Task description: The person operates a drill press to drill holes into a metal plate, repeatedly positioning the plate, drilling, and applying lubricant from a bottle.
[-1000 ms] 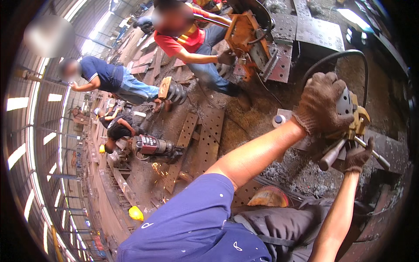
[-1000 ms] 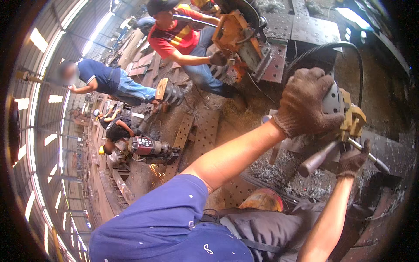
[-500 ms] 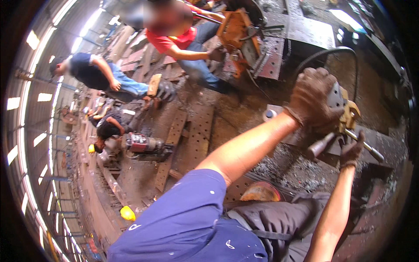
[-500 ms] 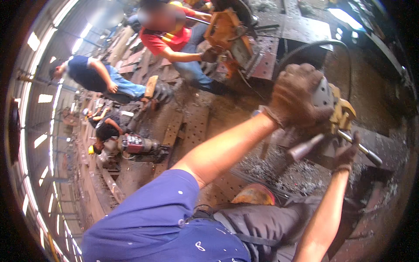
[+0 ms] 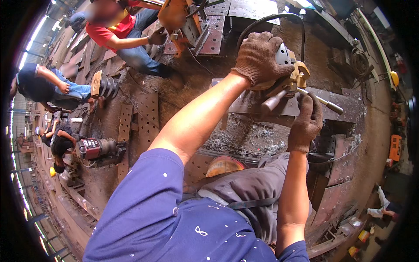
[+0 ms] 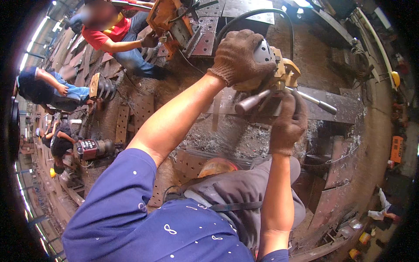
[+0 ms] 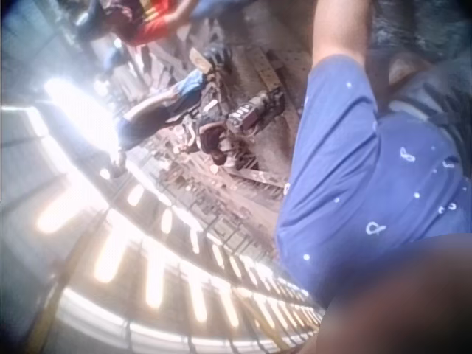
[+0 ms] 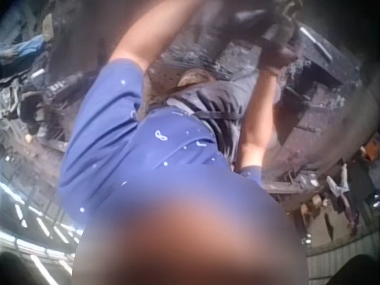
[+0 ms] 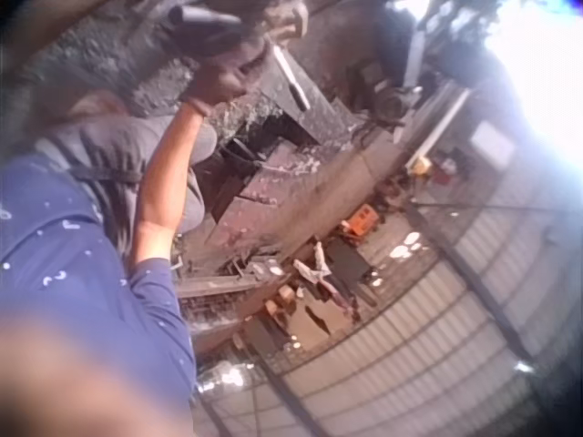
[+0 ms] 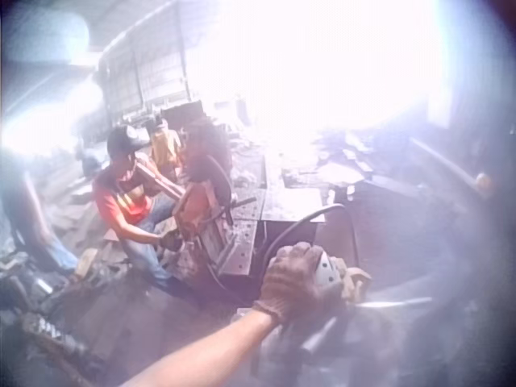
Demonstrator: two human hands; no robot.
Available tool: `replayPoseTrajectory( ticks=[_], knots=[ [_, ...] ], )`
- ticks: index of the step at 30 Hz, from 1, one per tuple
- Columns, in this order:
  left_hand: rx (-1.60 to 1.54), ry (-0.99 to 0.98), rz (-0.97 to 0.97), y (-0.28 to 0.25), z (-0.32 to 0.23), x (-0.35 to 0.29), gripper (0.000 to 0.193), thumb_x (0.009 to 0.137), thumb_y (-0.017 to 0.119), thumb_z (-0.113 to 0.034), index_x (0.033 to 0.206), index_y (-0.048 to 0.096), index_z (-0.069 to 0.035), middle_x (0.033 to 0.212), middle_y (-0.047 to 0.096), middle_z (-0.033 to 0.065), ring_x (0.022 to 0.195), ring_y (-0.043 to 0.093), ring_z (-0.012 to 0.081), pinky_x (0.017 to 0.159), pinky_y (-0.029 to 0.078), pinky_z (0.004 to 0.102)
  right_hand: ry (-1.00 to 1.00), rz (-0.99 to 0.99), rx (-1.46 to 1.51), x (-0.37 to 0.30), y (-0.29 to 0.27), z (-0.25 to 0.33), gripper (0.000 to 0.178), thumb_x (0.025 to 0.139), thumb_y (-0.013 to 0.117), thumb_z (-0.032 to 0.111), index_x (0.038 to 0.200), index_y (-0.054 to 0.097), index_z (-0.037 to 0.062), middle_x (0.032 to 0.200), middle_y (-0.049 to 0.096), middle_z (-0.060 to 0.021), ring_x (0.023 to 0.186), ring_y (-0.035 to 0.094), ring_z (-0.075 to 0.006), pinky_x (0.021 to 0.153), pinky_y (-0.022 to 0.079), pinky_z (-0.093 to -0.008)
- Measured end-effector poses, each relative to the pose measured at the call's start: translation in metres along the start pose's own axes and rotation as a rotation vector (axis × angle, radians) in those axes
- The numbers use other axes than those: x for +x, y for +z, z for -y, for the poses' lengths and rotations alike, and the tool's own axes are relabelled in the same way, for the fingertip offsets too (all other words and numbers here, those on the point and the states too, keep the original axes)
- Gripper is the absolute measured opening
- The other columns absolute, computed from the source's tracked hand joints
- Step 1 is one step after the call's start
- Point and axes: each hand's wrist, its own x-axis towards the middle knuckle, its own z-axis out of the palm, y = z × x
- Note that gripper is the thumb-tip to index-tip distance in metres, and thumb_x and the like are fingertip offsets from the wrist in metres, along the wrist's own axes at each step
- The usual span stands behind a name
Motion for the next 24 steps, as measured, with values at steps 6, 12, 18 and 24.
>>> replayPoseTrajectory(
  ticks=[6,12,18,24],
  knots=[
    [-0.004,-0.056,0.159,-0.006,0.0,0.005,0.087,0.08,0.075,-0.078,0.134,0.074,-0.009,0.127,0.071,0.0201,0.119,0.068,0.0422,0.105,0.054,0.0561,-0.263,0.83,-0.47,-0.013,0.046,0.096,0.033,0.107,0.072,0.03,0.123,0.077,0.0011,0.11,0.081,-0.0212,0.1,0.079,-0.0388,0.094,0.061,-0.0453],
    [-0.063,-0.077,0.378,-0.024,0.001,0.012,0.096,0.082,0.069,-0.076,0.151,0.065,-0.01,0.148,0.063,0.0243,0.138,0.058,0.0462,0.117,0.049,0.0564,-0.34,1.054,-1.095,-0.02,0.08,0.091,0.035,0.102,0.066,0.038,0.11,0.081,0.0071,0.106,0.079,-0.0252,0.104,0.076,-0.0459,0.094,0.059,-0.0558],
    [-0.218,0.086,0.448,-0.036,0.028,0.012,0.086,0.09,0.066,-0.072,0.149,0.069,-0.009,0.149,0.064,0.0228,0.143,0.056,0.0441,0.12,0.046,0.0546,-0.318,1.119,-1.265,-0.018,0.095,0.082,0.035,0.101,0.064,0.035,0.103,0.085,0.0071,0.104,0.08,-0.0256,0.103,0.078,-0.0455,0.095,0.06,-0.0561],
    [-1.433,-0.507,-0.206,-0.106,0.048,-0.078,0.032,0.112,0.068,-0.023,0.129,0.076,0.003,0.117,0.08,0.0138,0.104,0.076,0.0212,0.097,0.062,0.0362,-0.207,1.244,-1.346,-0.008,0.103,0.087,0.041,0.103,0.061,0.039,0.107,0.086,0.0067,0.111,0.081,-0.0242,0.107,0.078,-0.0449,0.098,0.061,-0.0532]
  ],
)
